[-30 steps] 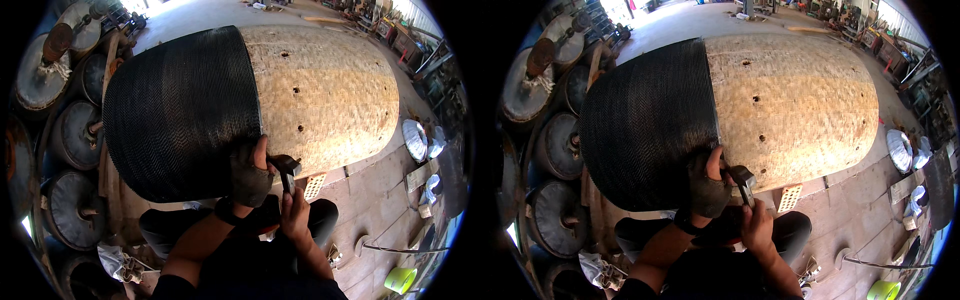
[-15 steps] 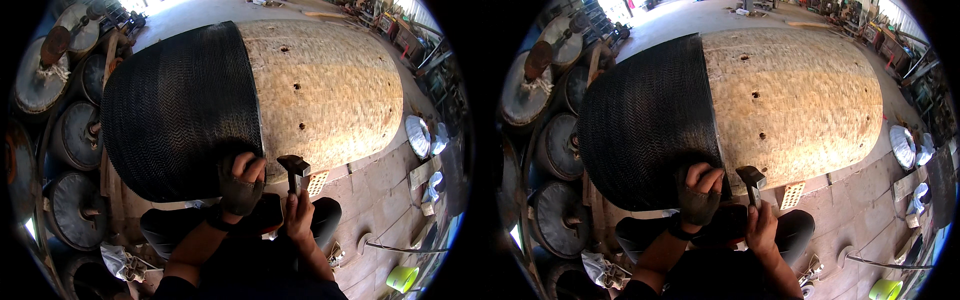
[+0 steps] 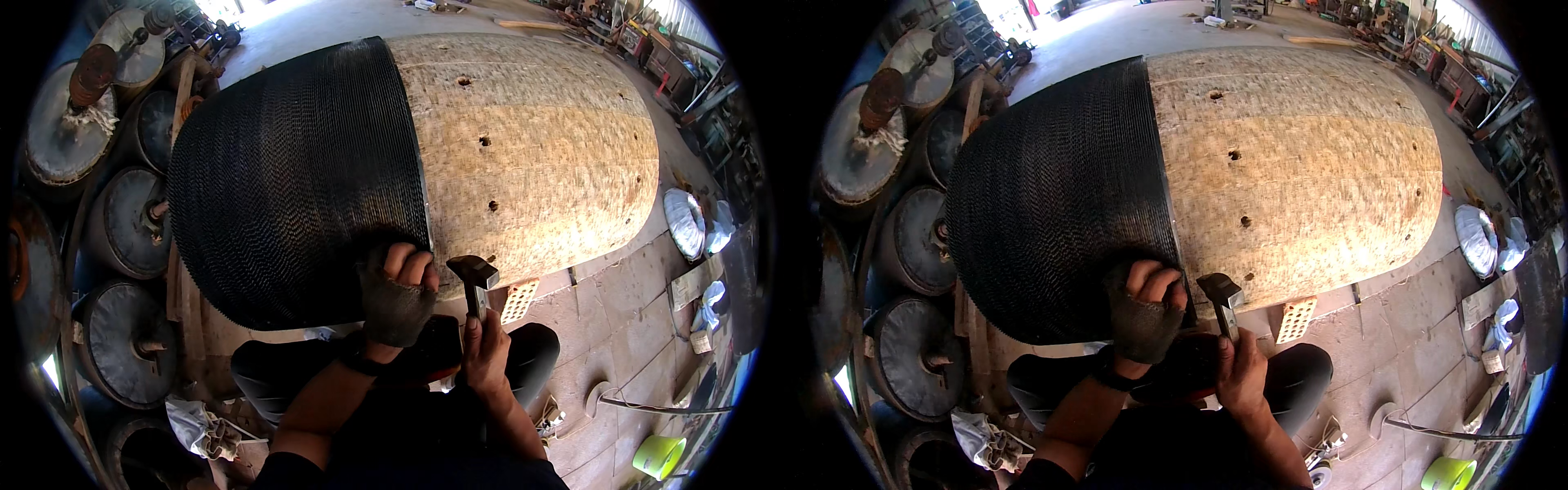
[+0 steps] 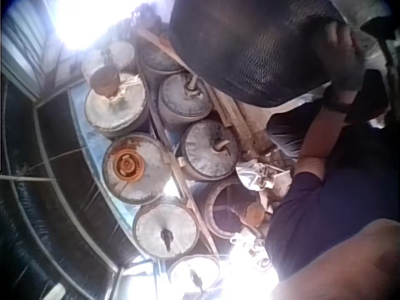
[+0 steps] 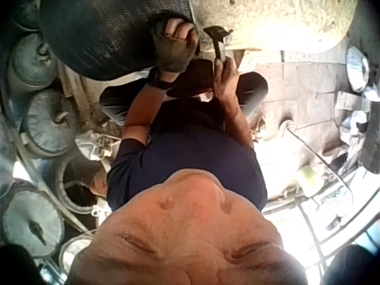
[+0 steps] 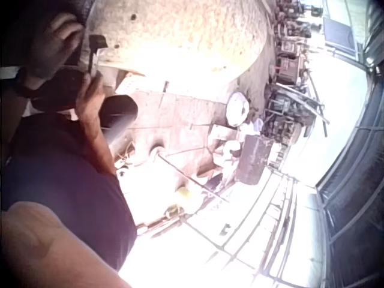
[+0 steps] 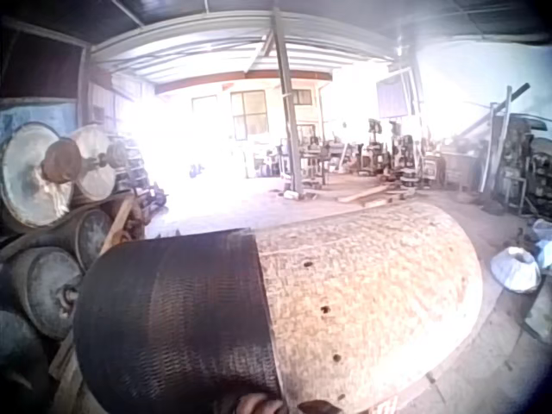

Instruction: The person hammers small nails into a black mesh material wrapped around a large cylindrical wooden object.

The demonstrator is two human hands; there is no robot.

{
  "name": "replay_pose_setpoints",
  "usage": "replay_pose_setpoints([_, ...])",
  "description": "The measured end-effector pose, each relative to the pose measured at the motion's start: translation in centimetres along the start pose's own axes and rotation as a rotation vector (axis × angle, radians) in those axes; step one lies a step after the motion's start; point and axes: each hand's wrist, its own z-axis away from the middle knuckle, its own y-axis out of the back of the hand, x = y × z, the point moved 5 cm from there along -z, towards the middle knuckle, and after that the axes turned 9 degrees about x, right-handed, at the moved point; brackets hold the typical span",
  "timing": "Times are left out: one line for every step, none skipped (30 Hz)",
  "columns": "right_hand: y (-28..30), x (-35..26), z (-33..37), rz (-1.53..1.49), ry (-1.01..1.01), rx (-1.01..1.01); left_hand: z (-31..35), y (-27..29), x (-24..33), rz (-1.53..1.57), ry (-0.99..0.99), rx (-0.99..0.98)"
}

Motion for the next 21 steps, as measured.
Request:
replay_pose_setpoints([0.0, -0.2, 0.0, 0.004, 0.015, 0.007, -0.1, -0.1, 0.0, -0.008, 0.004, -0.003])
replay_pose_setpoints([-0.1, -0.2, 0.1, 0.005, 0.011, 0.003, -0.1, -0.2, -0.1, -0.016, 0.008, -0.006])
replay_pose_setpoints([-0.1, -0.3, 0.0, 0.007, 0.010, 0.000, -0.1, -0.4, -0.1, -0.023, 0.011, -0.006])
replay_pose_setpoints([-0.1, -0.3, 0.0, 0.009, 0.008, -0.004, -0.2, -0.4, -0.1, -0.024, 0.015, -0.004])
replay_pose_setpoints([0.0, -0.7, -0.2, 0.010, 0.009, -0.005, -0.3, -0.4, -0.1, -0.025, 0.018, -0.002])
replay_pose_setpoints([0.1, -1.3, -0.4, 0.010, 0.006, -0.008, -0.2, -0.3, -0.2, -0.029, 0.024, -0.003])
replay_pose_setpoints([0.1, -1.7, -0.5, 0.010, 0.004, -0.012, -0.2, -0.4, -0.1, -0.028, 0.033, -0.004])
replay_pose_setpoints([0.1, -1.9, -0.4, 0.018, 0.014, -0.006, -0.2, -0.7, 0.2, -0.028, 0.041, -0.006])
replay_pose_setpoints([0.2, -2.2, -0.5, 0.027, 0.029, 0.001, -0.2, -1.0, 0.3, -0.028, 0.050, -0.004])
replay_pose_setpoints([0.2, -2.3, -0.5, 0.035, 0.044, 0.007, -0.2, -1.1, 0.3, -0.027, 0.054, 0.006])
replay_pose_setpoints([0.1, -2.4, -0.6, 0.054, 0.064, 0.007, -0.2, -1.3, 0.2, -0.026, 0.057, 0.016])
replay_pose_setpoints([0.0, -2.4, -0.6, 0.074, 0.081, 0.009, -0.2, -1.4, 0.1, -0.022, 0.061, 0.023])
replay_pose_setpoints([0.0, -2.5, -0.6, 0.094, 0.098, 0.010, -0.3, -1.3, 0.2, -0.039, 0.050, 0.018])
replay_pose_setpoints([-0.1, -2.5, -0.7, 0.111, 0.090, -0.004, -0.5, -1.2, 0.4, -0.056, 0.040, 0.013])
replay_pose_setpoints([-0.2, -2.6, -0.9, 0.127, 0.086, -0.019, -0.6, -1.1, 0.4, -0.073, 0.029, 0.010])
replay_pose_setpoints([-0.3, -2.7, -1.0, 0.144, 0.081, -0.033, -0.5, -1.1, 0.4, -0.069, 0.027, 0.020])
replay_pose_setpoints([-0.1, -3.1, -1.0, 0.130, 0.106, -0.016, -0.3, -1.3, 0.3, -0.066, 0.026, 0.030])
replay_pose_setpoints([0.3, -3.6, -1.0, 0.117, 0.130, 0.000, -0.1, -1.5, 0.3, -0.062, 0.025, 0.040])
replay_pose_setpoints([0.5, -3.8, -0.9, 0.104, 0.155, 0.016, -0.2, -1.6, 0.3, -0.065, 0.025, 0.049])
replay_pose_setpoints([0.5, -3.7, -0.7, 0.131, 0.171, 0.027, -0.2, -1.7, 0.3, -0.067, 0.024, 0.059])
replay_pose_setpoints([0.3, -3.1, -0.8, 0.172, 0.143, 0.004, -0.2, -1.7, 0.4, -0.068, 0.026, 0.064])
